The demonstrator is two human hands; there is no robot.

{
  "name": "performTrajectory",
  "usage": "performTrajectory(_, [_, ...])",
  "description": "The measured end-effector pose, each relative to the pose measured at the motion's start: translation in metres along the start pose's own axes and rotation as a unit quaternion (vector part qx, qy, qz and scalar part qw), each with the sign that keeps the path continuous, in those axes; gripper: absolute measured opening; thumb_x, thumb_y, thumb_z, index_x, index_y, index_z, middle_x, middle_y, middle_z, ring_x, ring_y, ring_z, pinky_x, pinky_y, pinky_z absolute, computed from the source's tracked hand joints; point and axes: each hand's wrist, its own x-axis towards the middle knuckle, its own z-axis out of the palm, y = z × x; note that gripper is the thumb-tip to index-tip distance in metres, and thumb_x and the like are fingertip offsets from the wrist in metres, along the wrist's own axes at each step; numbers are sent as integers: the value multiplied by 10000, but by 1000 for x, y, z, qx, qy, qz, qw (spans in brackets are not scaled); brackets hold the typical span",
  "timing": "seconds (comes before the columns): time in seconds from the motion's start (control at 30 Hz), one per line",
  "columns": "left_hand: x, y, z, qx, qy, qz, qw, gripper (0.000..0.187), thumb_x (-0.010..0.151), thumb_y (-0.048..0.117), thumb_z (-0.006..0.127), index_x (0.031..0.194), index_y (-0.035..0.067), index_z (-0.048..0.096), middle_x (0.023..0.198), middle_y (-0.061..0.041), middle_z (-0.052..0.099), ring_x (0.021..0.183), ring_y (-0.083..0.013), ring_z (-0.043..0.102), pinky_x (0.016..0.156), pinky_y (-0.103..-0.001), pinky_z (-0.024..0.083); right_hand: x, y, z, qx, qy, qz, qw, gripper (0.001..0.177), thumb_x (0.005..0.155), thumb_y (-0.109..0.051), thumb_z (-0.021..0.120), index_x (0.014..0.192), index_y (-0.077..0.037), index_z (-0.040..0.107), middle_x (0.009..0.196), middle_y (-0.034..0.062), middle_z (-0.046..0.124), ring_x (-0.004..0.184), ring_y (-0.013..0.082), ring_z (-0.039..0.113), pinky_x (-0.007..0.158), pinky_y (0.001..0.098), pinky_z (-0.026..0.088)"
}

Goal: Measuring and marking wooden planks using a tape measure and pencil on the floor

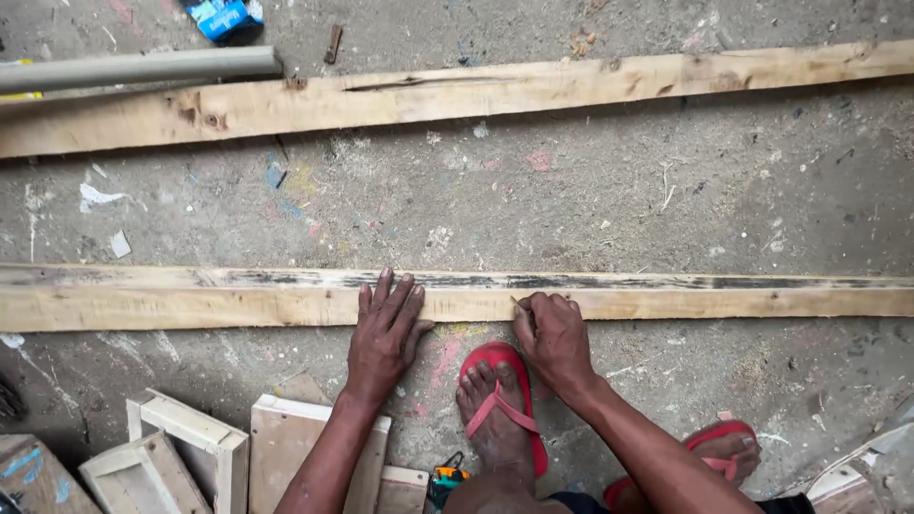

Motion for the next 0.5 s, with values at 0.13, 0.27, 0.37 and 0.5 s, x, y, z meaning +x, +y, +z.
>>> performTrajectory(0.13, [-2, 0, 0, -8, -2, -1, 1000, 487, 922, 383, 739, 1352, 163, 675, 1493, -61, 599, 1506, -298, 407, 1286, -462, 161, 2, -11, -3, 1, 7, -2, 1000, 72, 966, -183, 641, 905, -147, 653, 599, 41, 599, 720, 288, 680, 685, 413, 520])
performTrajectory(0.27, [-2, -1, 0, -6, 1, 3, 1000, 493, 924, 373, 741, 1361, 159, 666, 1503, -72, 589, 1510, -304, 398, 1282, -470, 169, 4, -15, -5, -14, 13, -4, 1000, 75, 966, -188, 644, 905, -145, 645, 620, 58, 617, 745, 299, 684, 690, 423, 520])
performTrajectory(0.37, [-1, -1, 1, -13, 0, 1, 1000, 491, 920, 374, 744, 1354, 158, 670, 1506, -73, 585, 1514, -302, 388, 1283, -475, 166, 6, -19, -6, -22, 12, 3, 1000, 85, 972, -202, 640, 905, -150, 645, 618, 59, 628, 746, 297, 687, 694, 429, 519])
performTrajectory(0.5, [-1, 0, 0, -11, -1, 1, 1000, 504, 919, 369, 745, 1369, 158, 658, 1511, -75, 579, 1516, -301, 382, 1285, -476, 162, 5, -19, -5, -23, -1, 19, 1000, 85, 973, -213, 628, 907, -160, 634, 613, 74, 633, 750, 324, 687, 707, 449, 515])
